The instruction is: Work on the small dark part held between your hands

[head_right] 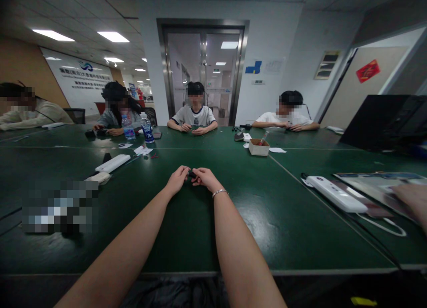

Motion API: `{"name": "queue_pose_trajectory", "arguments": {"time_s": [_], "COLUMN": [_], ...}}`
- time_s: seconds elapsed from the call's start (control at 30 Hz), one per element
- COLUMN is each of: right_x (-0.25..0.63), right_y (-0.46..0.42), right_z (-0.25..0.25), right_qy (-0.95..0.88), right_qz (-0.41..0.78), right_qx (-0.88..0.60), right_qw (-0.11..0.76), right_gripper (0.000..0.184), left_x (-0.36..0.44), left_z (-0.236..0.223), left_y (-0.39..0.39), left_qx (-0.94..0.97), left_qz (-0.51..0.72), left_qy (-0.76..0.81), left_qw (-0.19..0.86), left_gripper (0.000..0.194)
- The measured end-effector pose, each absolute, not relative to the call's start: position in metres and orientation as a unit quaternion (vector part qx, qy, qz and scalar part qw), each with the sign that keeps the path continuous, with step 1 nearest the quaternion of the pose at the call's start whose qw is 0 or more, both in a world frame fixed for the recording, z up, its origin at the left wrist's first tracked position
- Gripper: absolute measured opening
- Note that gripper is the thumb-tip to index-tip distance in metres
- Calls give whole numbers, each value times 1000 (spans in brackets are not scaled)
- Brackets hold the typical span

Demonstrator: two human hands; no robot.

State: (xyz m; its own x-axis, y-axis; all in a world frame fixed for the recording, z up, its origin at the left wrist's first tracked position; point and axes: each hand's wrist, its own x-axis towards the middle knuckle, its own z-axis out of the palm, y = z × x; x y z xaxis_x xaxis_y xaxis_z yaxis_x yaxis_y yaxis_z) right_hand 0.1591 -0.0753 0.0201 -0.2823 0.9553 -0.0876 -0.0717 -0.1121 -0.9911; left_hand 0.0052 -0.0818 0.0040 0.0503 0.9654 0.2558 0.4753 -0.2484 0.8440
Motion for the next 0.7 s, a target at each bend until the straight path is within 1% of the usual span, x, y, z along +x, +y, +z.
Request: {"name": "queue_pose_trajectory", "arguments": {"time_s": [0.1,0.27,0.57,0.7], "right_x": [159,159,159,159], "right_y": [-75,-75,-74,-74], "right_z": [21,20,19,19], "right_qy": [-517,-514,-513,-516], "right_qz": [611,607,611,611], "right_qx": [-430,-433,-433,-431], "right_qw": [418,423,419,418], "right_gripper": [15,17,15,16], "left_x": [5,6,6,7], "left_z": [3,0,0,1], "left_y": [-81,-78,-79,-80], "left_qx": [670,663,672,676], "left_qz": [423,429,418,427], "left_qy": [543,540,541,531], "left_qw": [278,291,285,281], "left_gripper": [29,25,27,24]}}
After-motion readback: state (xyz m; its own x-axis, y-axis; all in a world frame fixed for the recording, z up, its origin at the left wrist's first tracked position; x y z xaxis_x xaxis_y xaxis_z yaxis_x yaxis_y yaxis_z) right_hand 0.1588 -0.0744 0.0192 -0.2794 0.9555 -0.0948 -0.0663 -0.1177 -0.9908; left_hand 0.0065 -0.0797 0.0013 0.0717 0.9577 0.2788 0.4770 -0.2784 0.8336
